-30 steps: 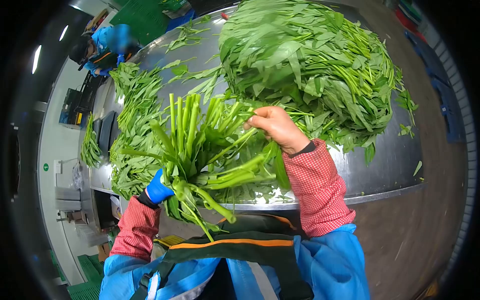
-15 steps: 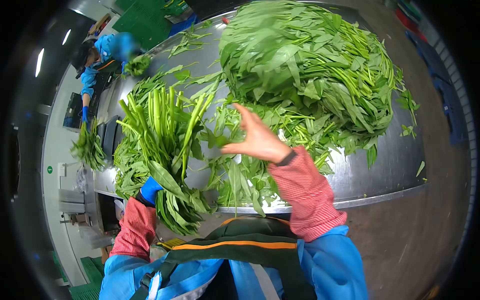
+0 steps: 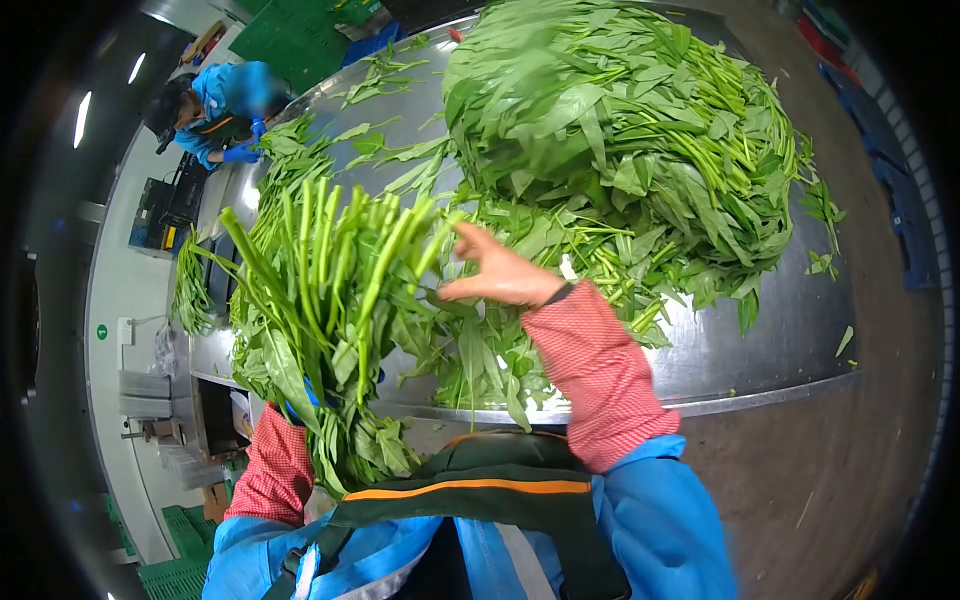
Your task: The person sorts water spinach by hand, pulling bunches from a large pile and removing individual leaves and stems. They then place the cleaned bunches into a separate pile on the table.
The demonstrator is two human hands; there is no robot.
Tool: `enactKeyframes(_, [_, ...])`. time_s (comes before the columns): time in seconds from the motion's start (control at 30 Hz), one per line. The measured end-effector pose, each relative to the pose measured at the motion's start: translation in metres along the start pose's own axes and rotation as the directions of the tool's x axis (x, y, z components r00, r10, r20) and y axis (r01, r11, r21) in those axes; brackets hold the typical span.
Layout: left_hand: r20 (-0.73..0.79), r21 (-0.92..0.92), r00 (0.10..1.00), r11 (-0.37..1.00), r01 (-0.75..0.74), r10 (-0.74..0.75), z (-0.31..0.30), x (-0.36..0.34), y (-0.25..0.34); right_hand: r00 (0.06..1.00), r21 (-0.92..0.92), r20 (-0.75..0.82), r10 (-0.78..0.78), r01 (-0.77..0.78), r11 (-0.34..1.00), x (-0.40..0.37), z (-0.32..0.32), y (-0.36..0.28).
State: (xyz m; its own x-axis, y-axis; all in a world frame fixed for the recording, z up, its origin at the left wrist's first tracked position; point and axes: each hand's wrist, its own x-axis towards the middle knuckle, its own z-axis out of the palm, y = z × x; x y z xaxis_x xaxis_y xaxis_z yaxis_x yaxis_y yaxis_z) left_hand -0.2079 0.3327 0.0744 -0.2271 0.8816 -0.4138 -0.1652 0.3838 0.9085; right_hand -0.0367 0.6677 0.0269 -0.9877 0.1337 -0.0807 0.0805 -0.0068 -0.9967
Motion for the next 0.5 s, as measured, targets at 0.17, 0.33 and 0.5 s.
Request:
enactKeyframes(0.17, [0.056,0.095,0.998,0.995,0.012,-0.018,0.012,0.001,0.013,0.915,0.305,0.403,0.009,-0.144,0.941,-0.001,0.032,-0.007])
enactKeyframes(0.33, [0.047,0.286,0.994,0.955,0.079,-0.097,0.012,-0.006,0.025,0.996,0.138,-0.085,0.009,0.003,0.99,-0.032,-0.016,-0.017])
enactKeyframes(0.5, [-0.14,0.363,0.989,0.932,0.011,0.043,0.025,-0.002,0.027,0.959,0.486,-0.279,0.045,0.1,0.868,-0.062,-0.062,-0.036])
